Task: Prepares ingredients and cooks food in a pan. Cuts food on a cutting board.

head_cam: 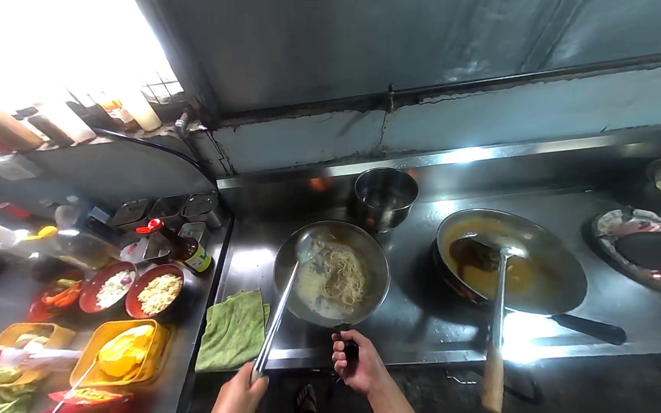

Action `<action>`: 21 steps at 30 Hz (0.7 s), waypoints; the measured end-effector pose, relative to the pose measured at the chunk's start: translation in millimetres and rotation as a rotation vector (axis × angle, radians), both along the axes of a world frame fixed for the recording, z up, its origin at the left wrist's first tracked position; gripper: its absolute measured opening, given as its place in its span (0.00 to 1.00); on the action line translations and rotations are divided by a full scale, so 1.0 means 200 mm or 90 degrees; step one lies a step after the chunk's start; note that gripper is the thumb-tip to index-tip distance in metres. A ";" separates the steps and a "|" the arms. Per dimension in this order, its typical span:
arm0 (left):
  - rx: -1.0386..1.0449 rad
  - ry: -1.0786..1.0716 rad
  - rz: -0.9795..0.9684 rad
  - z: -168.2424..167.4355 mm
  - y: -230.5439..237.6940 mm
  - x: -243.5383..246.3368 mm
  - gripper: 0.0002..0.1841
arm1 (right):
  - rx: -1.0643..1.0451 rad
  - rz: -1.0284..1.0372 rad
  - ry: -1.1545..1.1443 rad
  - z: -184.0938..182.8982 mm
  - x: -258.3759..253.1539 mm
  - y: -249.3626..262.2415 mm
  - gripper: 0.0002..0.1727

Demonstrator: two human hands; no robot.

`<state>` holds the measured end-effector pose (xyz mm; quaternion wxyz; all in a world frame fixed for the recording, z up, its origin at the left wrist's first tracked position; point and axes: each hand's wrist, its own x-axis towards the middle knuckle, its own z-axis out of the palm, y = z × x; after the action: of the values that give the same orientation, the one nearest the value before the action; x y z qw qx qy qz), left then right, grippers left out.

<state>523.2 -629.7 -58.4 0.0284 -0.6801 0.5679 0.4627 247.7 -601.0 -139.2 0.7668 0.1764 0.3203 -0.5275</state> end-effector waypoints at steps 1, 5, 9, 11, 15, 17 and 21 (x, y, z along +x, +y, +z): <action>-0.008 -0.007 0.004 -0.05 -0.07 -0.02 0.15 | 0.002 -0.001 0.002 0.00 0.00 0.00 0.15; 0.060 0.079 0.012 -0.22 -0.20 -0.11 0.15 | 0.004 -0.002 0.003 0.00 -0.01 0.01 0.15; 0.135 0.109 -0.077 -0.17 -0.15 -0.14 0.15 | 0.006 -0.001 0.006 0.00 0.00 0.01 0.15; 0.082 0.002 -0.187 -0.03 -0.11 -0.08 0.15 | 0.008 -0.002 0.004 0.01 -0.01 0.01 0.15; -0.052 -0.205 -0.318 0.31 -0.03 0.18 0.19 | -0.001 -0.002 -0.001 0.00 0.00 0.01 0.15; -0.089 -0.247 -0.306 0.39 -0.05 0.26 0.18 | -0.005 -0.004 0.003 0.00 -0.01 0.00 0.15; -0.063 -0.226 -0.178 0.30 -0.15 0.17 0.18 | -0.011 0.031 0.050 0.00 0.00 0.03 0.23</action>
<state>557.5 -660.3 1.9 0.1581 -0.6659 0.6648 0.2992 247.7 -595.9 -139.6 0.7677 0.1412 0.3499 -0.5180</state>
